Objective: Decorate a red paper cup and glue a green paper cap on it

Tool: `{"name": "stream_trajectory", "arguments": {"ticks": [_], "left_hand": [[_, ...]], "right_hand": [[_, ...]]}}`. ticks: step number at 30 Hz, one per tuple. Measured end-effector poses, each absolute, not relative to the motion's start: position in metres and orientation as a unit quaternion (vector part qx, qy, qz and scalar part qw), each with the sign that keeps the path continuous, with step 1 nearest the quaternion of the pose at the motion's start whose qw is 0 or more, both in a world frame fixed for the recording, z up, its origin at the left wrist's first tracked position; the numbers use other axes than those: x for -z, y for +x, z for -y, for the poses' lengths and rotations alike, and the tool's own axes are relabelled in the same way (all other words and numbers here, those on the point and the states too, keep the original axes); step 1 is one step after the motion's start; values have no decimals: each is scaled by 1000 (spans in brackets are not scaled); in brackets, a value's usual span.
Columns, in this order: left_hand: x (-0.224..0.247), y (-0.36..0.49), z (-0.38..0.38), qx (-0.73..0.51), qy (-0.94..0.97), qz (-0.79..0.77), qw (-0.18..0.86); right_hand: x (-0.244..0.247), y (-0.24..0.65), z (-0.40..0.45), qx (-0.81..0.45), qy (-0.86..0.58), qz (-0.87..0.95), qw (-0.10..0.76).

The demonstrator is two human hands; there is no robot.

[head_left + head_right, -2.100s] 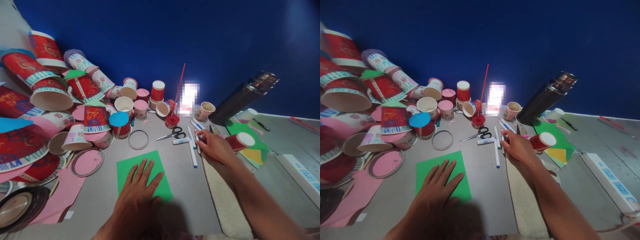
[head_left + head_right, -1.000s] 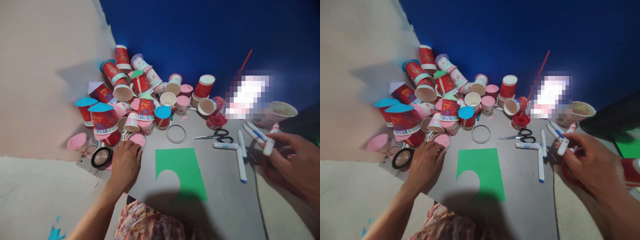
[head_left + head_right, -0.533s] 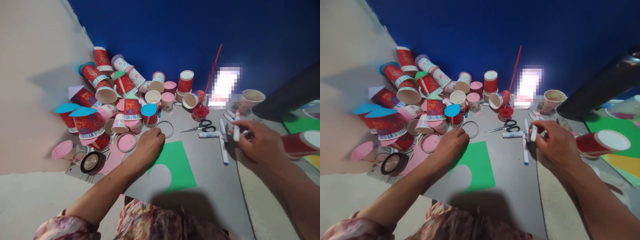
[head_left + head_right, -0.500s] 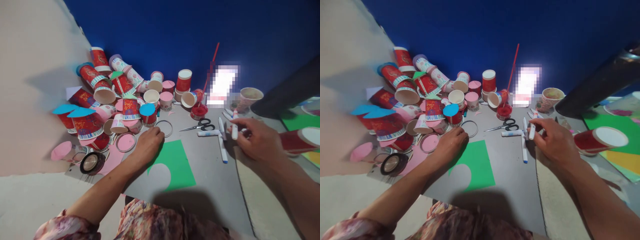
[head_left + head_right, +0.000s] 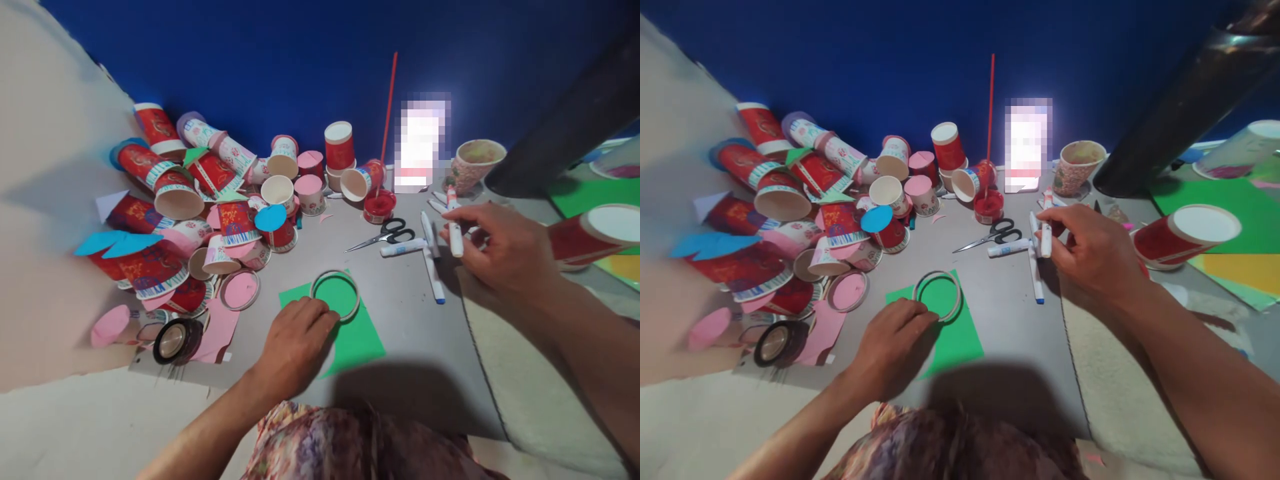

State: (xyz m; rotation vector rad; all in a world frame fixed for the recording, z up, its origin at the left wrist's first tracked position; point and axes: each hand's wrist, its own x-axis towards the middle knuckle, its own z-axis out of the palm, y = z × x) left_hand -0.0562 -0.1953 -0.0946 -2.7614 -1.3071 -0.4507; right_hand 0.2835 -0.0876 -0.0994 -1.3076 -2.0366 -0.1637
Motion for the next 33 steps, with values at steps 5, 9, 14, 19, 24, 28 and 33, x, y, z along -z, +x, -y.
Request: {"name": "stream_trajectory", "arguments": {"ticks": [5,9,14,19,24,28,33], "left_hand": [[108,-55,197,145,-888,436,22],[111,-57,195,160,-889,428,3],[110,-67,204,273,-846,453,-64],[113,-77,219,333,-790,507,-88],[120,-77,224,317,-804,496,-87],[121,-76,224,290,-825,480,-74],[121,-75,224,259,-832,488,-61]], "right_hand": [[103,284,87,75,-502,790,344],[106,285,84,86,-493,789,356],[103,282,86,113,-469,789,381],[98,280,94,152,-436,797,390],[97,262,111,70,-368,871,319],[101,229,129,-16,-257,922,289],[114,200,140,-80,-163,951,249]]}}
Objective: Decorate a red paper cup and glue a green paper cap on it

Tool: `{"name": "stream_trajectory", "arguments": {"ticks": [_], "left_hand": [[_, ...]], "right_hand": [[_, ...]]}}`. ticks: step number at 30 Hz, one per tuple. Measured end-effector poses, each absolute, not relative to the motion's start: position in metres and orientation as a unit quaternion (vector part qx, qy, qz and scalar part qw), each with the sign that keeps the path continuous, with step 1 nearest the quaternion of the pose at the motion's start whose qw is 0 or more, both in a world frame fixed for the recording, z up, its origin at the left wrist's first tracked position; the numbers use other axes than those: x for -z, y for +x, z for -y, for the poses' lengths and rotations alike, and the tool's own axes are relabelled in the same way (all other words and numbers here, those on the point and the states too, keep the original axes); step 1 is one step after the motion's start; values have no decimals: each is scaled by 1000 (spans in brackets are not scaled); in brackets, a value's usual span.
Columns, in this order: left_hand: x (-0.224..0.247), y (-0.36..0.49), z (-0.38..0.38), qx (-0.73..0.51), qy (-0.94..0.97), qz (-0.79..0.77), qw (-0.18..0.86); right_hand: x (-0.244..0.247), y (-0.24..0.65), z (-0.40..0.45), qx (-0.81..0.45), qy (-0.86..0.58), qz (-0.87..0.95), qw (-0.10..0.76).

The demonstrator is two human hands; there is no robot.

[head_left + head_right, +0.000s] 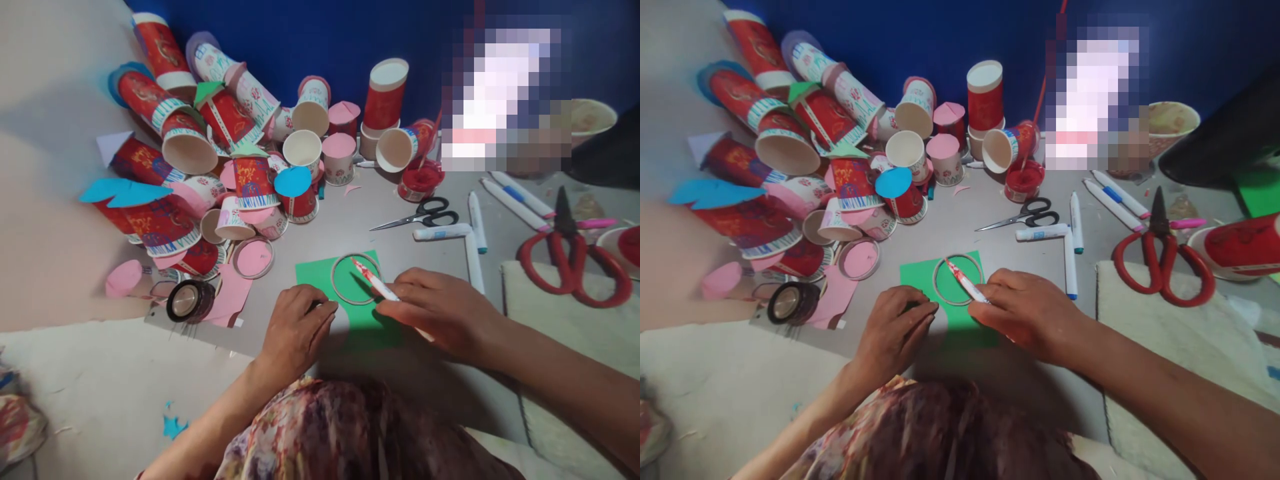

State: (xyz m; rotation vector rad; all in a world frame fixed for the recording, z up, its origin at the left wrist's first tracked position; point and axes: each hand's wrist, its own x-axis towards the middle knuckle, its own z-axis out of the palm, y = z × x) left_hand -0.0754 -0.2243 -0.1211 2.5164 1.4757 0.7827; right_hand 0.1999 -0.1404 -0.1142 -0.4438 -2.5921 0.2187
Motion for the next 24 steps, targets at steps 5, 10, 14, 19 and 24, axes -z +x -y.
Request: {"name": "stream_trajectory", "arguments": {"ticks": [5,10,14,19,24], "left_hand": [[123,-74,225,-250,831,-494,51],[123,-73,225,-250,827,-501,51],[122,-72,225,-252,825,-504,47],[121,-72,225,-250,827,-503,39],[122,-71,225,-248,826,-505,35]], "right_hand": [[122,194,141,-75,-160,952,250],[126,195,139,-103,-154,952,243],[128,197,140,-114,-146,952,245],[128,197,140,-105,-140,954,243],[125,196,139,-113,-129,954,248]]}}
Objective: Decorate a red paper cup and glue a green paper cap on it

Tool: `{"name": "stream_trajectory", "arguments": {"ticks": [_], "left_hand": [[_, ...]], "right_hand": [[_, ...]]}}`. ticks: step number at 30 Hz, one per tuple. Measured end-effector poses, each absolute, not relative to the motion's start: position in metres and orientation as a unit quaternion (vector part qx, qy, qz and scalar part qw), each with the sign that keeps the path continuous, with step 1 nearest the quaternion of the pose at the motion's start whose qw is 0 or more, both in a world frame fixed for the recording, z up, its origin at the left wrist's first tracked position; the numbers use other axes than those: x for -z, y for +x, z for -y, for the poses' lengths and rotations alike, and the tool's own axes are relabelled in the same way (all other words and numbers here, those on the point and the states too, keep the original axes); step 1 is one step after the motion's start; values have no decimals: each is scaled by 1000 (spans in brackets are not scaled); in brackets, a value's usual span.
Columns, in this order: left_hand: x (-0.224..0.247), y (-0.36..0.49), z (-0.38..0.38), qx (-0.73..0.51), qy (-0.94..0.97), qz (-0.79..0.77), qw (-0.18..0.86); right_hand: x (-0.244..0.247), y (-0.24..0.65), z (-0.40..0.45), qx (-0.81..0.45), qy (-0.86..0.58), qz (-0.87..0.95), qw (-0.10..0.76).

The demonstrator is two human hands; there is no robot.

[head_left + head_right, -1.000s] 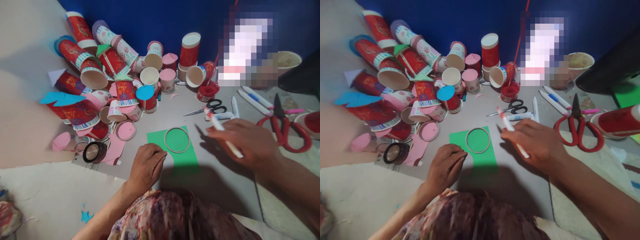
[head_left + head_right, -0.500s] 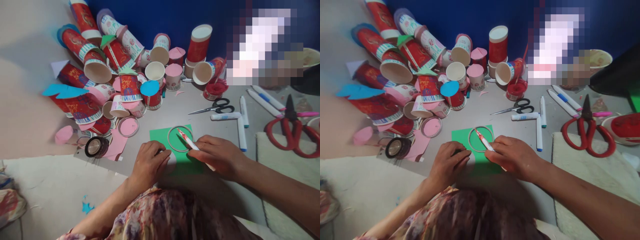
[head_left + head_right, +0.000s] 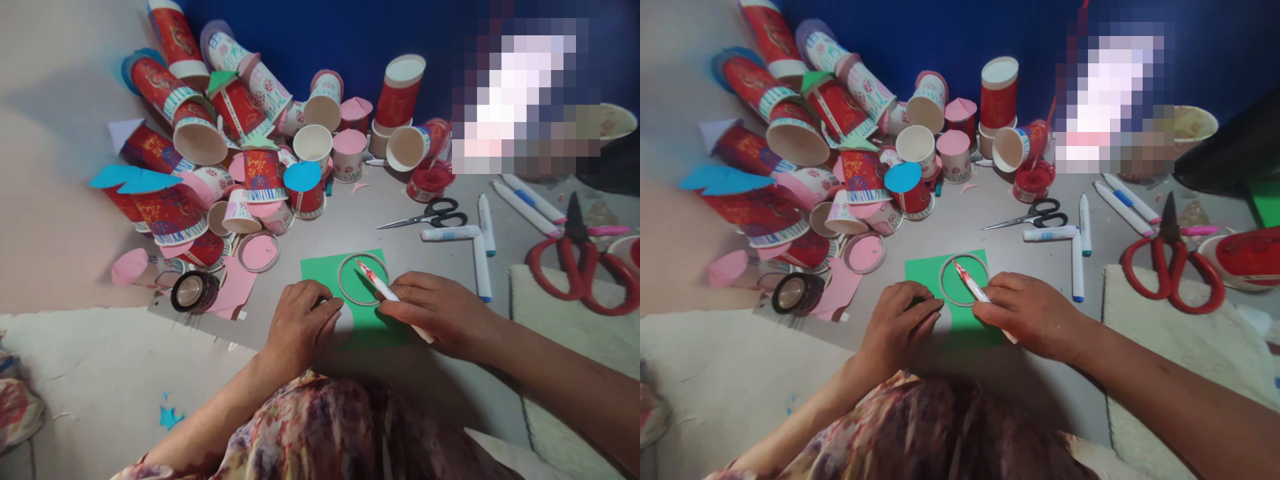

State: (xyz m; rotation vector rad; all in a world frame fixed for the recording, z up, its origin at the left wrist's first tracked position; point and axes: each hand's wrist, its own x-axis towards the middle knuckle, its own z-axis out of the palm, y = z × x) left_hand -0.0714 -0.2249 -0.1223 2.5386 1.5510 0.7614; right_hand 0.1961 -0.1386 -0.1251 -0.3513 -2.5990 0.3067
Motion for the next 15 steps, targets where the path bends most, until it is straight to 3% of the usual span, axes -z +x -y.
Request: {"name": "stream_trajectory", "arguments": {"ticks": [12,15], "left_hand": [[124,-78,231,-267,824,-496,56],[123,-77,234,-288,822,-485,71]], "right_hand": [[123,193,139,-143,-162,938,270],[119,198,138,-140,-196,920,309]]}}
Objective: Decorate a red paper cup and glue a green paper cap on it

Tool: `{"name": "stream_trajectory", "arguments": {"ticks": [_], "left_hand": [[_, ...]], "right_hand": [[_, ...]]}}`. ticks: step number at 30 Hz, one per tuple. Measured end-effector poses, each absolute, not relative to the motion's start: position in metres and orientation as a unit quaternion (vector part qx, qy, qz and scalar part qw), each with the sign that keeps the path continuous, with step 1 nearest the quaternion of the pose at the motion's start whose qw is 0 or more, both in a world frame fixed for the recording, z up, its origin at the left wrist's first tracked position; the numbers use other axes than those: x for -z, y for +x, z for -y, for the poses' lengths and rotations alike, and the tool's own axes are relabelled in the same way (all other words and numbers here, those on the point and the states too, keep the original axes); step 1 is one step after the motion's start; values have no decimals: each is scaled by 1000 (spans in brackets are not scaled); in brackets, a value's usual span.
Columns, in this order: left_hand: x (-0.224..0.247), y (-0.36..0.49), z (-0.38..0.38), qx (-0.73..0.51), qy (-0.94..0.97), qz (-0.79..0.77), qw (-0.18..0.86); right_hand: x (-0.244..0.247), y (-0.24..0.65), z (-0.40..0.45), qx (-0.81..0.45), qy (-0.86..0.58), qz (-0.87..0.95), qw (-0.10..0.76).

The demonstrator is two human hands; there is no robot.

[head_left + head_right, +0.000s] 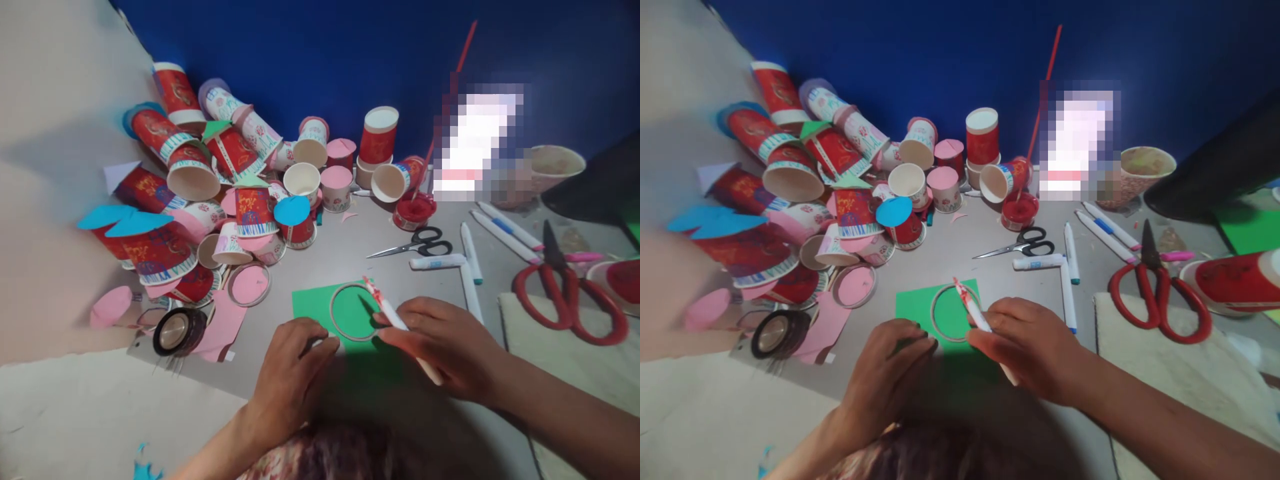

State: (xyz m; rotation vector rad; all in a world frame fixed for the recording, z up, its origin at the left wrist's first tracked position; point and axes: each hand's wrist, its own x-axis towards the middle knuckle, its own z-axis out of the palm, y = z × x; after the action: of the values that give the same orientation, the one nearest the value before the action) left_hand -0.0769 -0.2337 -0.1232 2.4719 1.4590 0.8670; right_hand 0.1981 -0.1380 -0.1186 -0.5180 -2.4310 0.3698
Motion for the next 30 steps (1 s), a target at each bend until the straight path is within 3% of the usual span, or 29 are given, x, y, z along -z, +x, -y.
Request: {"name": "stream_trajectory", "arguments": {"ticks": [8,11,21,30], "left_hand": [[118,-63,220,-257,825,-500,54],[117,-61,216,-235,839,-490,35],[110,-67,208,-195,887,-411,77],[111,-67,210,-185,883,-426,73]], "right_hand": [[100,216,126,-171,-340,816,435],[100,220,126,-147,-367,805,443],[112,226,117,-235,-315,771,501],[101,225,116,-273,-405,753,440]]}}
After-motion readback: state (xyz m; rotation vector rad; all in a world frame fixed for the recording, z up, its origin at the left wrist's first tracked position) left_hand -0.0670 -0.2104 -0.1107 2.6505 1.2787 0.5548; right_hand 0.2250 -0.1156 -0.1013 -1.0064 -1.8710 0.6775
